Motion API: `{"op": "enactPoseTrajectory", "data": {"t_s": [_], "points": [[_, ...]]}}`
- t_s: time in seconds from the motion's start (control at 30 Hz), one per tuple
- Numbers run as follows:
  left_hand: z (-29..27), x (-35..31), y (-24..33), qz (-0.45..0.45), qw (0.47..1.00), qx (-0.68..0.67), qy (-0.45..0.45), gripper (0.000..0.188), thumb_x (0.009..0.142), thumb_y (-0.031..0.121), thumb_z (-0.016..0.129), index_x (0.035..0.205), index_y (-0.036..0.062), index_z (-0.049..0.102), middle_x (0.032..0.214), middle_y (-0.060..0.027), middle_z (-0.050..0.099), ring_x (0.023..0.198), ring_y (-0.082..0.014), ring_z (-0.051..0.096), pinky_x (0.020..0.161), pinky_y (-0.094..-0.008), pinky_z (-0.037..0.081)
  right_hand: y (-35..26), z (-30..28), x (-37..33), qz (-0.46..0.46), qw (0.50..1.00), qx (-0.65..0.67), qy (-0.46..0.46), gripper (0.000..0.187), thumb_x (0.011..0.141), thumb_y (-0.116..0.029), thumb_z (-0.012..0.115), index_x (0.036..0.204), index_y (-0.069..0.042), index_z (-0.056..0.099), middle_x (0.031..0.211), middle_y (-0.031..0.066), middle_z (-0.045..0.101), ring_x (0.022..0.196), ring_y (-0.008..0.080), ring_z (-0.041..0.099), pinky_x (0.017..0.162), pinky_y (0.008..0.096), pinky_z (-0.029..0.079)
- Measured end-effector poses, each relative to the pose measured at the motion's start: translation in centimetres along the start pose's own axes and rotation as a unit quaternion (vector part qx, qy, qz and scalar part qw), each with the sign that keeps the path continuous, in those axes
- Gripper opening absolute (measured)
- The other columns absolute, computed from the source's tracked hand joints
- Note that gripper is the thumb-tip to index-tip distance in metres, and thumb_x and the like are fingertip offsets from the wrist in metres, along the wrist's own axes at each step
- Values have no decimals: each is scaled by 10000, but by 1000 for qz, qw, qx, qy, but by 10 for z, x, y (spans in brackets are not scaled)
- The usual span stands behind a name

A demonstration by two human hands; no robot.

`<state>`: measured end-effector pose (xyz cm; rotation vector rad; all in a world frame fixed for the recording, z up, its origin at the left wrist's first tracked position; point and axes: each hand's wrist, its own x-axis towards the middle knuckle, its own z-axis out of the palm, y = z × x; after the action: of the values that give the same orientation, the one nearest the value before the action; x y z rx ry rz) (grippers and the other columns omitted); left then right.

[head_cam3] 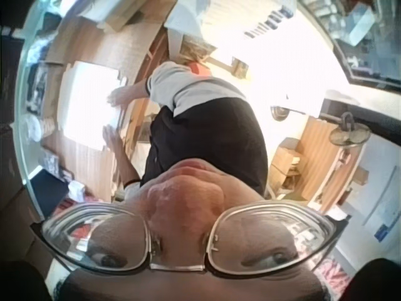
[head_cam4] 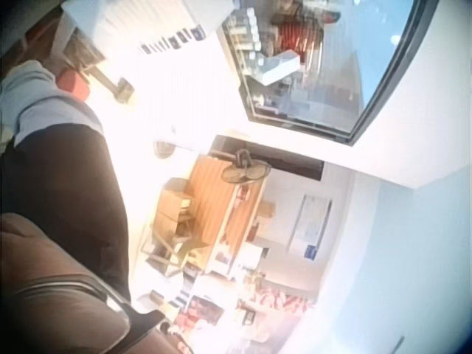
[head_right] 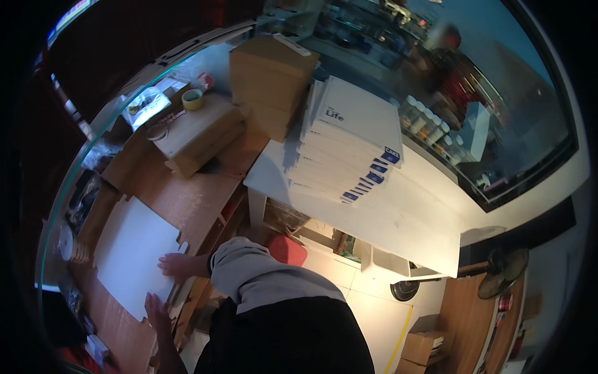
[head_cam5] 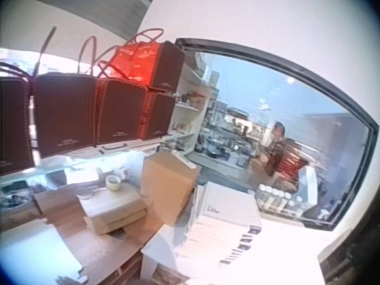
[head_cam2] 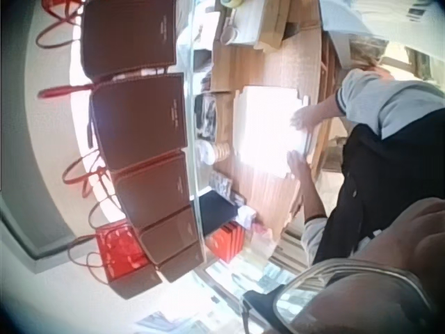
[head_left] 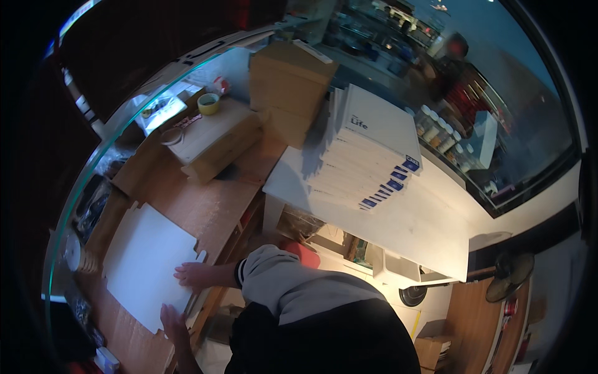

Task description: The person assembles white cardboard boxes by folding the flaps and tucking the tabs into place. They repeatedly pick up flat-packed boxes from a stack, fold them into shape on a wooden table, and then place the assembled boxes into a larger cardboard container.

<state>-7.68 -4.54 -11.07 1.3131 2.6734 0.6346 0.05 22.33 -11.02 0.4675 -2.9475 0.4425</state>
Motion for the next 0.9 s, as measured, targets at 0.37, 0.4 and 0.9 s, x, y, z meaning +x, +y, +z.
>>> {"op": "enactPoseTrajectory", "data": {"t_s": [0.37, 0.4, 0.9], "points": [[-3, 6, -2, 114, 986, -28, 116, 296, 724, 74, 689, 994, 25, 577, 851, -148, 536, 839, -367, 527, 696, -453, 436, 17, 30, -5, -101, 989, 54, 96, 49, 681, -115, 608, 656, -111, 565, 795, 52, 562, 843, 248, 564, 715, 369, 497], [-7, 3, -1, 94, 990, -10, 105, 216, 757, 79, 663, 942, 32, 561, 860, -145, 541, 848, -356, 534, 709, -455, 444, 8, 5, 3, -115, 990, 59, 48, 40, 679, -99, 604, 678, -124, 574, 798, 42, 566, 837, 243, 567, 725, 370, 494], [-11, 31, -11, 167, 971, 168, 36, 130, 744, 102, 604, 828, 38, 528, 825, -85, 502, 798, -223, 529, 686, -312, 461, -4, -8, 37, -30, 992, 13, 122, 125, 787, -154, 641, 821, -58, 567, 892, 87, 528, 887, 264, 520, 808, 385, 444]]}}
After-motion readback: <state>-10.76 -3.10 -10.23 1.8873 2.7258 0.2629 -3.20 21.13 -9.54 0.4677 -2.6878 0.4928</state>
